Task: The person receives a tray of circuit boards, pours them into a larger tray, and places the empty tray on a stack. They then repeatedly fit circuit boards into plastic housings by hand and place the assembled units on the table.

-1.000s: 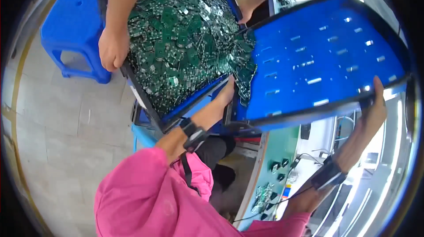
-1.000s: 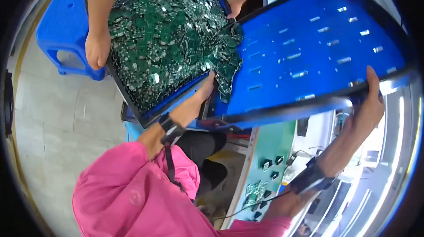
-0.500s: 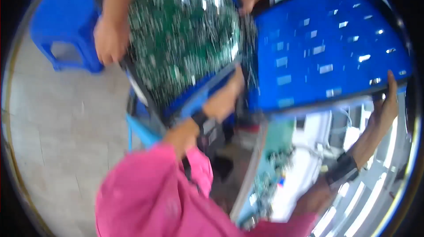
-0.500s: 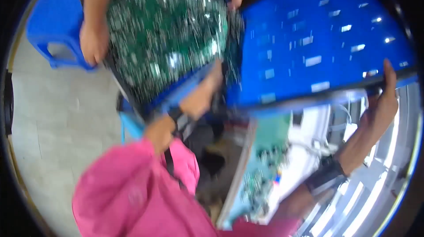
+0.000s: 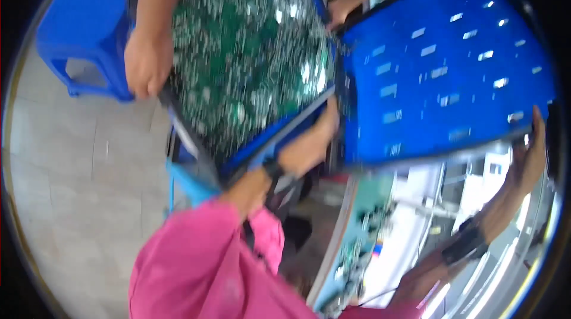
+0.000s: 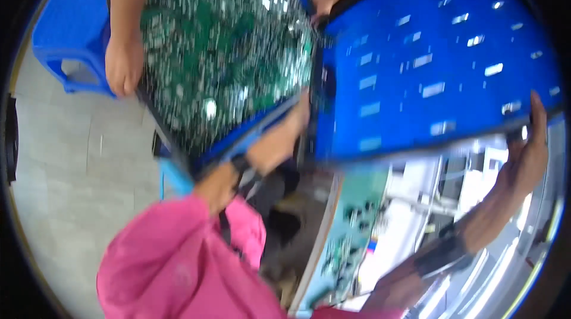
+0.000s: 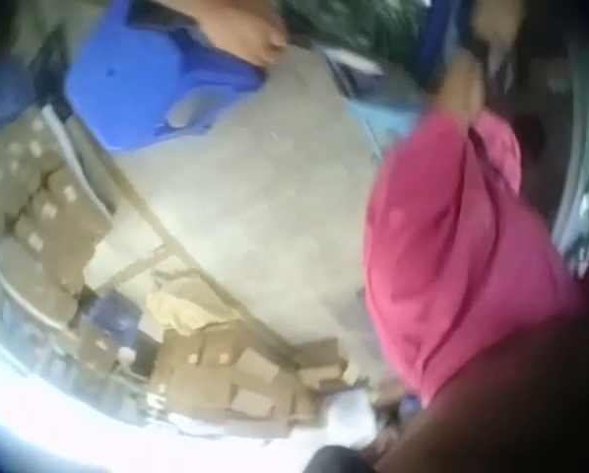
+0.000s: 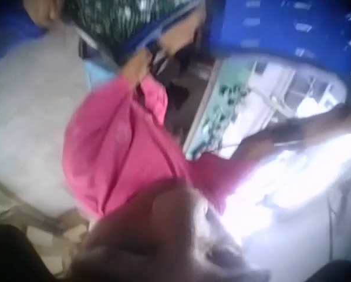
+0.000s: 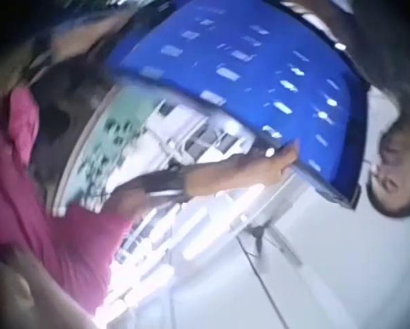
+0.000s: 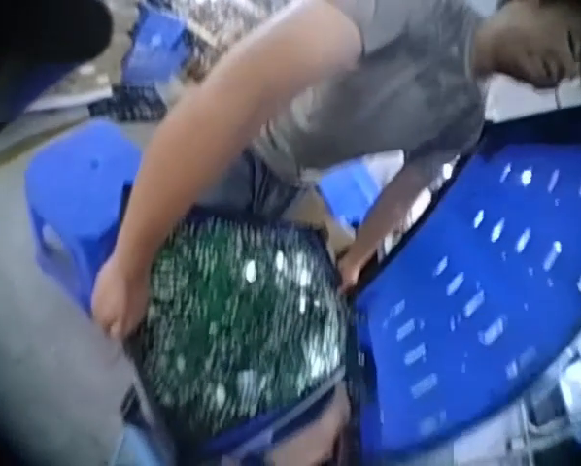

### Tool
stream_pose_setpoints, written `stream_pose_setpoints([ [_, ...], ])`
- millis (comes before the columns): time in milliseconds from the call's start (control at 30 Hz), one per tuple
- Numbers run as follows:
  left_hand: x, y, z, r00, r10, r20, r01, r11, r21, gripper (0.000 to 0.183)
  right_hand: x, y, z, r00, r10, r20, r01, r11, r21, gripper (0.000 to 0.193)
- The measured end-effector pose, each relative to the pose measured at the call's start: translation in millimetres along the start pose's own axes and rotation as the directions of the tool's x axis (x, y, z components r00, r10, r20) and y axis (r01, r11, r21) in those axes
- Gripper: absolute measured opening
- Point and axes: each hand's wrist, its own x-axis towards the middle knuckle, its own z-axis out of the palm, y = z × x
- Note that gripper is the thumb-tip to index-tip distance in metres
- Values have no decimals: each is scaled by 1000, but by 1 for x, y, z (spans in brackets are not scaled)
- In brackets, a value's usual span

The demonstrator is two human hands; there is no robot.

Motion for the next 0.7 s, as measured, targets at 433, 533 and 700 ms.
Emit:
stream_pose_setpoints([
  [433, -28, -64, -23, 974, 112, 198, -135, 985, 110, 82, -62, 0, -16, 942, -258, 212, 275, 960, -54, 44],
  [533, 13, 28, -7, 959, -3, 282, -78, 959, 273, 81, -49, 4, 44, 968, 207, -142, -193, 975, 106, 42],
  [700, -81, 14, 27, 968, -196, 158, 179, 977, 118, 91, -27, -12, 26, 946, 320, -54, -302, 928, 218, 45],
])
